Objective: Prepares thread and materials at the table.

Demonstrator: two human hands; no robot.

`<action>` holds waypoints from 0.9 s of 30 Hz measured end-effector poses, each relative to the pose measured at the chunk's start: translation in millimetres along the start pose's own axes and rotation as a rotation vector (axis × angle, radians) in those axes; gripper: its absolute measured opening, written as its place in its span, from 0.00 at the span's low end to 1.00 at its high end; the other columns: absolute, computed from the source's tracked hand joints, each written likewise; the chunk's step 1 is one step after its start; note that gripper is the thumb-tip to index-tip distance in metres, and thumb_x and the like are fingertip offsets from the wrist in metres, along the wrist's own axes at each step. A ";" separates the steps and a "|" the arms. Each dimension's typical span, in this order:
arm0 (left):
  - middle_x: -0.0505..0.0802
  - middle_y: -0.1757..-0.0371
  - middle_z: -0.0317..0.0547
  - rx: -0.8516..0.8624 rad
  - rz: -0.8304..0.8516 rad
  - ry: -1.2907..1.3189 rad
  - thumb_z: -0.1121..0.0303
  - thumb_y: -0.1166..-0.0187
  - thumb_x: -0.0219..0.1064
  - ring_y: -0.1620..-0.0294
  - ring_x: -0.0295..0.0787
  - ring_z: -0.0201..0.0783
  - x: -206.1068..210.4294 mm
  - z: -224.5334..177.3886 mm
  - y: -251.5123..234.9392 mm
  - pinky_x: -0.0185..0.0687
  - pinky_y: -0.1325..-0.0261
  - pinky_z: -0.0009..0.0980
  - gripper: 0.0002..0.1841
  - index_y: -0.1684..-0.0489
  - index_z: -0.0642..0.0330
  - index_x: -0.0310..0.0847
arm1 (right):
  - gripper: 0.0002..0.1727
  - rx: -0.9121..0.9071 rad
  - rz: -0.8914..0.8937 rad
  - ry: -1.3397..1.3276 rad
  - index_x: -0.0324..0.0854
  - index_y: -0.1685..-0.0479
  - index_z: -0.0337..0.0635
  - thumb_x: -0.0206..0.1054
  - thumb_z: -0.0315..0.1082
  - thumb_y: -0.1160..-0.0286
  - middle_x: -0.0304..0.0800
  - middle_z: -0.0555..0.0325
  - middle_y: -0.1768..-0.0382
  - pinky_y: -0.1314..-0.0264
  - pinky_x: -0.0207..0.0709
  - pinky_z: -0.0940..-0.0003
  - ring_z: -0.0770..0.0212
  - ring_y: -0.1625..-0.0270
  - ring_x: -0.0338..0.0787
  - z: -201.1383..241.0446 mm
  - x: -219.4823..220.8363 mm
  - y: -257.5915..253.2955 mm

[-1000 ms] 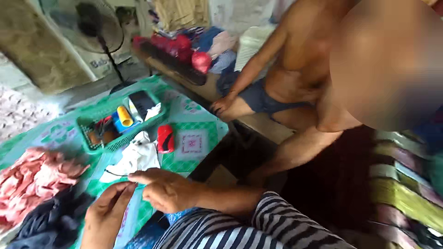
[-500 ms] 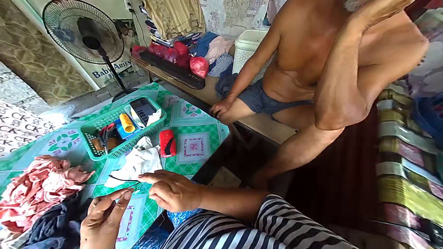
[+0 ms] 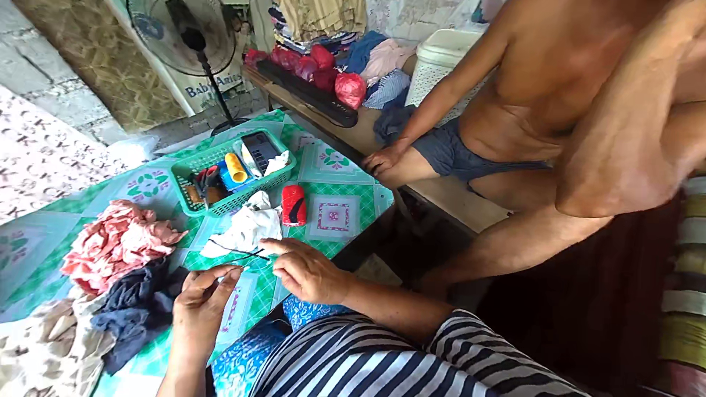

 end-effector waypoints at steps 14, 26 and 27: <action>0.88 0.59 0.31 -0.077 0.036 -0.060 0.62 0.24 0.72 0.57 0.79 0.21 -0.6 18.1 2.4 0.73 0.54 0.17 0.08 0.60 0.54 0.94 | 0.10 0.021 0.034 0.094 0.80 0.59 0.35 0.57 0.29 0.13 0.90 0.38 0.37 0.25 0.79 0.60 0.49 0.30 0.89 -9.1 11.3 10.5; 0.88 0.60 0.29 -0.085 -0.006 -0.067 0.63 0.24 0.72 0.57 0.79 0.21 -9.5 23.2 1.2 0.72 0.52 0.17 0.06 0.62 0.53 0.94 | 0.10 0.074 0.033 0.089 0.82 0.60 0.33 0.57 0.29 0.14 0.90 0.39 0.36 0.29 0.81 0.62 0.50 0.33 0.91 -21.4 10.5 9.3; 0.88 0.60 0.29 -0.086 -0.006 -0.072 0.63 0.24 0.72 0.57 0.79 0.20 -9.8 22.9 1.4 0.72 0.53 0.17 0.07 0.62 0.53 0.94 | 0.10 0.073 0.033 0.092 0.82 0.60 0.33 0.57 0.29 0.14 0.90 0.39 0.36 0.29 0.81 0.63 0.50 0.34 0.91 -21.4 10.3 9.3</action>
Point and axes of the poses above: each hand's wrist, its own y-axis away from the middle knuckle, its own x-axis out of the palm, z = x × y, the point moved 8 cm from there along -y, towards the middle knuckle
